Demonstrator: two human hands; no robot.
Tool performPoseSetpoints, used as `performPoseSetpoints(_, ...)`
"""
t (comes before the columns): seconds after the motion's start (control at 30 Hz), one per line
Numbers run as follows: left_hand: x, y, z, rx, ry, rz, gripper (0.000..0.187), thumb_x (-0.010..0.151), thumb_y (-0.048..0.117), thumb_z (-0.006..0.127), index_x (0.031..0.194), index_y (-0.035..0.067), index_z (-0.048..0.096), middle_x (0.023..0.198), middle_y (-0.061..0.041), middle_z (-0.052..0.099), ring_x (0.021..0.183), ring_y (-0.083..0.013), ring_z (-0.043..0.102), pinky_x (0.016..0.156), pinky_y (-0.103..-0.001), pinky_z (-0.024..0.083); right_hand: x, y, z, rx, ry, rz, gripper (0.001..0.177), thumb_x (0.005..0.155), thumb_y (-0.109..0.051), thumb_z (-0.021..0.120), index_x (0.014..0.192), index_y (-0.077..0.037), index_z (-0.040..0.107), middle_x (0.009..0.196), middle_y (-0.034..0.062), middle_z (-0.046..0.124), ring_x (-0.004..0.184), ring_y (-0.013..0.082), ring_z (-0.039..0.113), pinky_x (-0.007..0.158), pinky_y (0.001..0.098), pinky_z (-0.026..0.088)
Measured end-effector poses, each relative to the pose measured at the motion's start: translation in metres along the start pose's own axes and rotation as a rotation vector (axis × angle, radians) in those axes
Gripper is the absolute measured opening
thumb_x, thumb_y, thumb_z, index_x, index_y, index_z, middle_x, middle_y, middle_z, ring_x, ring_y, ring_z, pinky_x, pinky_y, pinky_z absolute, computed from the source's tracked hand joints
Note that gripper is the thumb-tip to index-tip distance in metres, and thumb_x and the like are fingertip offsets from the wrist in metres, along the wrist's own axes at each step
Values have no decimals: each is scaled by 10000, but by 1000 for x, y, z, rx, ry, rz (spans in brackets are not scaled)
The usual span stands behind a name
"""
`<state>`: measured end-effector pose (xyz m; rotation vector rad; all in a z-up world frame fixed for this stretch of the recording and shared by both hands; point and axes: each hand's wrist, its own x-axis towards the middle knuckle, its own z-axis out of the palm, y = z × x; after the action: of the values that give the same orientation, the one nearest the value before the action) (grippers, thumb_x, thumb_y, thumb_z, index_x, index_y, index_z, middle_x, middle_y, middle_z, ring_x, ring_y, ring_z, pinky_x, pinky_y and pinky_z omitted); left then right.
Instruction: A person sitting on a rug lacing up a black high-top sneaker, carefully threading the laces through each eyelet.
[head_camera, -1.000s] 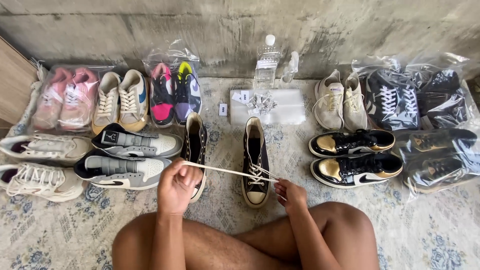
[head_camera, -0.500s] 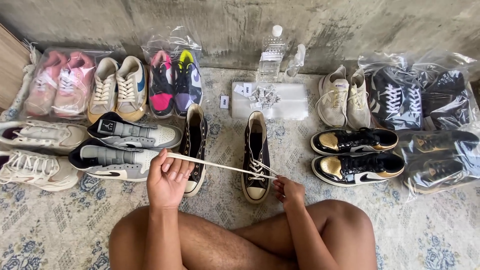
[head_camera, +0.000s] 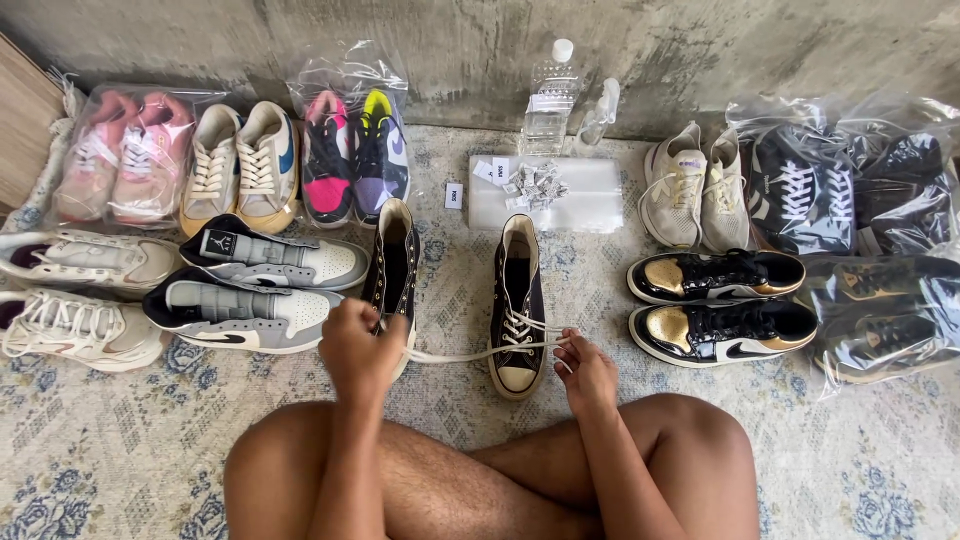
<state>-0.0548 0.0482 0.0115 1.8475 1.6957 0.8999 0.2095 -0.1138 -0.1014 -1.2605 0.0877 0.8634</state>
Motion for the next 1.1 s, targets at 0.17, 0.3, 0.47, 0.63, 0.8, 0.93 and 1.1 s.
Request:
performPoseSetpoints(0.17,-42,23,67,-250,-193,558,320,703,-42,677,1012,41,692,915,-158,699,930,-364,684,893,-461,508,-22,-8,20,-4,-77,-85,225,984,-165,704,1080,32,756,886,115,725,722,166,669,672,279,536)
performPoseSetpoints(0.3,-82,19,123,-19,-399,733,338,849,325,757,1105,106,734,972,-96,725,997,-281,681,883,-442,482,-32,-5,27,-14,-211,-209,205,995,-112,698,1043,72,773,829,145,684,698,176,600,639,285,504)
performPoseSetpoints(0.47,-85,19,142,9,-157,797,316,797,389,821,987,151,736,905,-29,691,953,-222,654,808,-373,456,-43,-3,35,-43,-293,-304,150,985,-42,684,935,47,794,828,173,657,645,217,596,629,304,497)
performPoseSetpoints(0.63,-82,31,121,-145,-192,697,147,791,303,805,883,203,750,825,27,695,884,-183,655,788,-348,459,-54,-9,42,-79,-344,-331,161,983,-37,692,905,47,805,783,128,584,663,176,543,641,294,482)
performPoseSetpoints(0.8,-80,35,113,-567,-536,232,145,758,262,847,882,191,819,866,-24,777,896,-239,725,818,-345,555,-57,-9,42,-79,-367,-283,185,993,-58,671,1041,74,792,791,134,643,691,129,491,644,262,455)
performPoseSetpoints(0.93,-82,43,109,-616,-605,206,96,842,237,805,916,179,825,851,-37,774,904,-214,731,842,-350,553,-54,-9,40,-36,-367,-275,196,1005,-50,653,1042,99,777,715,112,552,653,145,460,623,283,466)
performPoseSetpoints(1.1,-83,60,80,-527,-710,164,103,934,158,677,943,102,763,683,-77,745,690,-194,750,664,-308,601,-73,-27,52,-13,-335,-213,170,975,-38,680,994,95,785,614,109,533,592,125,420,572,280,444)
